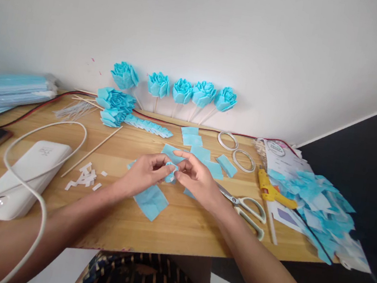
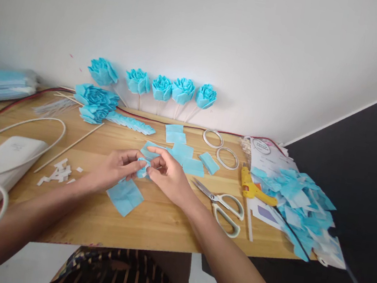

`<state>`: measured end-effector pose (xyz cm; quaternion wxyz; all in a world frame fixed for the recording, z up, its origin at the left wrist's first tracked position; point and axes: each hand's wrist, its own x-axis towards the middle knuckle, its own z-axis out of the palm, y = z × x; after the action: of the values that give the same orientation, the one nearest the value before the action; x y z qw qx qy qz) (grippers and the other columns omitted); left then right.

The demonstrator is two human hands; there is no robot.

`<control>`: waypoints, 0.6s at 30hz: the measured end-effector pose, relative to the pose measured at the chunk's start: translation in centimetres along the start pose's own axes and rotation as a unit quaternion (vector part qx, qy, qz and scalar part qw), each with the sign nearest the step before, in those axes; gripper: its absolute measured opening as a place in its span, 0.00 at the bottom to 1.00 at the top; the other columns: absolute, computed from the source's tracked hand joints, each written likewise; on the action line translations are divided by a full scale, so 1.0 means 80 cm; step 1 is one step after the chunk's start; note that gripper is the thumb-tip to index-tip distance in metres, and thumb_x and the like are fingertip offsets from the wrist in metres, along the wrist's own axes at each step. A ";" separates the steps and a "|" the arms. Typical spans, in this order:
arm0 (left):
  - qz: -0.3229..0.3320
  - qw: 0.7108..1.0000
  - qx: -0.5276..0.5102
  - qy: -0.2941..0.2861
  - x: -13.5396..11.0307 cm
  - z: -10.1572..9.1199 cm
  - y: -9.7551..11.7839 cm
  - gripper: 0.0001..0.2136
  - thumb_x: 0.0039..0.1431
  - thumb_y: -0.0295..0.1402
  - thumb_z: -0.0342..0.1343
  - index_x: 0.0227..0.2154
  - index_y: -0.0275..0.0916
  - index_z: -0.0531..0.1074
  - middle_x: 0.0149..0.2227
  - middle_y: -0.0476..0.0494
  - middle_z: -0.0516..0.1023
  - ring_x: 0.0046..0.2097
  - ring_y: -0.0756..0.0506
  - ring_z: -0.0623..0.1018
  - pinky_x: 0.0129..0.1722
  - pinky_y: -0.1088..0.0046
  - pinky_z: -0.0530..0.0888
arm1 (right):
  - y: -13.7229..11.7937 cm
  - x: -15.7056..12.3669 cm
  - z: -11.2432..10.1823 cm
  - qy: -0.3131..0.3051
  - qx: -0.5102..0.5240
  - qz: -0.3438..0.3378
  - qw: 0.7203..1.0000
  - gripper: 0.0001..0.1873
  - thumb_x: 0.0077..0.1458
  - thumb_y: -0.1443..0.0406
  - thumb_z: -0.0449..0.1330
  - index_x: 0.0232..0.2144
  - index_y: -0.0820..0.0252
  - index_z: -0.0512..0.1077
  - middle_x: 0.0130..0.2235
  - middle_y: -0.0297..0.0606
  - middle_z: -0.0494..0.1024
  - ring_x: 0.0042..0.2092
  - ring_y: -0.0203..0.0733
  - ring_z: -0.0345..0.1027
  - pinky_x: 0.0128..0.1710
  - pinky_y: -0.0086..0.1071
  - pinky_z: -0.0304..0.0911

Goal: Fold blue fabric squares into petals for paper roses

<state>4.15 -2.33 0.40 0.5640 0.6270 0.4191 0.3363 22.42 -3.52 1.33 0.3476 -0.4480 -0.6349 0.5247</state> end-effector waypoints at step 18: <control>-0.024 1.000 -0.008 0.007 0.004 -0.001 -0.003 0.12 0.55 0.42 0.53 0.25 0.38 0.64 0.21 0.54 0.62 0.25 0.52 0.62 0.25 0.75 0.60 | 0.020 0.006 -0.005 0.098 0.058 -0.044 0.993 0.20 0.60 0.59 0.56 0.54 0.57 0.68 0.34 0.33 0.73 0.38 0.37 0.68 0.43 0.35 0.65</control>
<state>4.19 -2.00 0.13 0.5739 0.6101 0.4354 0.3300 22.93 -2.87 -0.20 0.4561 -0.4481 -0.5855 0.4984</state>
